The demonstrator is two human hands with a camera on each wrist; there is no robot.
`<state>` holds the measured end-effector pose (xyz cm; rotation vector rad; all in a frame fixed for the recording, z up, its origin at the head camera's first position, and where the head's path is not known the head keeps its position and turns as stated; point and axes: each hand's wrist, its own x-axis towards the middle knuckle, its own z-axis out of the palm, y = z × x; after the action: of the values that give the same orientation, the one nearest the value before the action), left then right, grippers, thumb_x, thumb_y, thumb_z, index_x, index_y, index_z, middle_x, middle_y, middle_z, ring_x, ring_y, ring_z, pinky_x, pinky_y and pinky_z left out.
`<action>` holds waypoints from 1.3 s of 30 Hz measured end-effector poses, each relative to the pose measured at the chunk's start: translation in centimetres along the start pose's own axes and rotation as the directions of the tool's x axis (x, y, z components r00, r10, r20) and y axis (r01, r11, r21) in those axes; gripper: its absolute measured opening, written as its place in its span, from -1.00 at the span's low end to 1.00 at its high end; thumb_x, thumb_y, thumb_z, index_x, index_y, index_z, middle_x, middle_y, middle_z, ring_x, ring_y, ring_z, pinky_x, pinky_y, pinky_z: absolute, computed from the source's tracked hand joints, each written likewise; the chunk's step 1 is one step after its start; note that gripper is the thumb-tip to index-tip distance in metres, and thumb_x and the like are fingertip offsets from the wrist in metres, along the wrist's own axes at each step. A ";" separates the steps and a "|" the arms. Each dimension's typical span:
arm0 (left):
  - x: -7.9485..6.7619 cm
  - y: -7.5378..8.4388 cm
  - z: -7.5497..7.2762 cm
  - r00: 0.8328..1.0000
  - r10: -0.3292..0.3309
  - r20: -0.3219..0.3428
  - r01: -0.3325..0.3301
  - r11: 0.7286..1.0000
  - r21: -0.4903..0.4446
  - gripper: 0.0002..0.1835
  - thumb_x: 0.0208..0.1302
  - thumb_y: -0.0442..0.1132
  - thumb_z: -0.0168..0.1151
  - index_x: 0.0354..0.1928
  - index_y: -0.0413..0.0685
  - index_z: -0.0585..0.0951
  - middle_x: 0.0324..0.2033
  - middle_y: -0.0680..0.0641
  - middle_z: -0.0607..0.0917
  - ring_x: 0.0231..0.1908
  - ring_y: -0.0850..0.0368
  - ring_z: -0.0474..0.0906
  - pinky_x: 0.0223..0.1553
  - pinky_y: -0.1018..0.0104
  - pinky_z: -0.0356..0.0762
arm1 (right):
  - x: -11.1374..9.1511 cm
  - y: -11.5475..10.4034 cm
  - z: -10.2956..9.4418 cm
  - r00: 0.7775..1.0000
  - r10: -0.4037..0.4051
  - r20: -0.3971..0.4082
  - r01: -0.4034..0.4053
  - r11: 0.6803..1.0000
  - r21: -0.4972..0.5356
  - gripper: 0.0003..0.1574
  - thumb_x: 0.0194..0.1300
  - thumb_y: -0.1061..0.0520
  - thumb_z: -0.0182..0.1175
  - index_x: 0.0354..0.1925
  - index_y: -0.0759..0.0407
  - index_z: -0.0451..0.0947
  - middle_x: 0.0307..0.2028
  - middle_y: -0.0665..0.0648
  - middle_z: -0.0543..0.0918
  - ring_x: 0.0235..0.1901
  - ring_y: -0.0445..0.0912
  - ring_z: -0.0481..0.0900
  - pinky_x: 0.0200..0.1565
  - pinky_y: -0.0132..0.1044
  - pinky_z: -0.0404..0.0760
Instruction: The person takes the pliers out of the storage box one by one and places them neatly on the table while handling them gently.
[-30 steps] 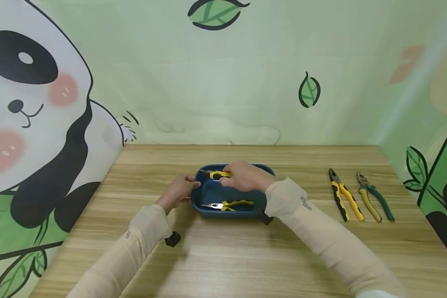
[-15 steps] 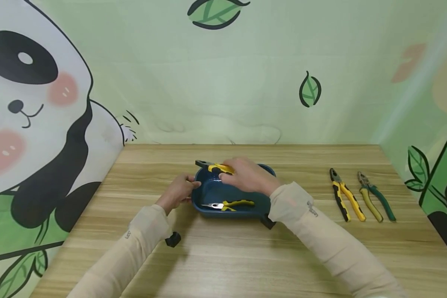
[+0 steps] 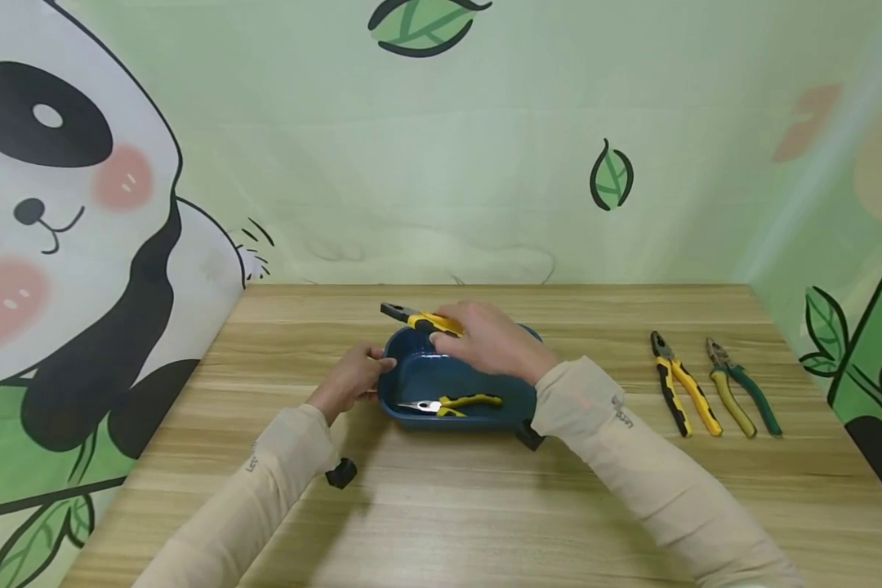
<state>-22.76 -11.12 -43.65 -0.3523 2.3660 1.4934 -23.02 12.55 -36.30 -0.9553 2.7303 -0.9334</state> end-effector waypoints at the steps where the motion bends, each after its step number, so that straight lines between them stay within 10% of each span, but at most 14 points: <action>1: 0.0 0.0 0.0 1.000 -0.002 -0.001 0.002 1.000 0.002 -0.77 0.56 -0.28 0.15 0.08 -0.31 0.50 -0.20 -0.14 0.50 -0.27 0.00 0.50 -0.31 0.23 0.60 | 0.0 -0.1 -0.1 1.000 0.000 -0.002 0.000 1.000 0.007 -0.33 0.49 -0.04 0.17 0.36 0.36 0.46 0.22 0.32 0.60 0.05 0.12 0.58 0.18 0.06 0.56; 21: 0.0 0.0 0.1 1.000 -0.006 -0.003 0.006 1.000 0.003 -0.78 0.56 -0.28 0.15 0.07 -0.30 0.49 -0.22 -0.13 0.49 -0.29 0.01 0.50 -0.32 0.22 0.60 | 0.2 -1.3 -1.3 0.997 0.018 -0.076 -0.011 0.996 0.091 -0.38 0.47 -0.02 0.19 0.38 0.19 0.49 0.01 0.18 0.64 -0.12 0.04 0.54 -0.08 -0.11 0.58; 39: -0.2 0.0 0.0 1.000 0.009 -0.006 -0.009 1.000 0.002 -0.74 0.54 -0.28 0.16 0.10 -0.33 0.49 -0.21 -0.13 0.49 -0.24 -0.05 0.53 -0.33 0.20 0.62 | 0.0 -1.9 -0.4 0.977 -0.001 -0.214 -0.015 0.997 -0.073 -0.29 0.42 -0.06 0.23 0.42 0.20 0.45 0.04 0.23 0.60 -0.25 0.03 0.50 -0.27 -0.17 0.51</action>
<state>-22.57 -11.14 -43.51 -0.3467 2.3770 1.4960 -22.11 11.53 -34.87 -0.9049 2.9635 -0.9951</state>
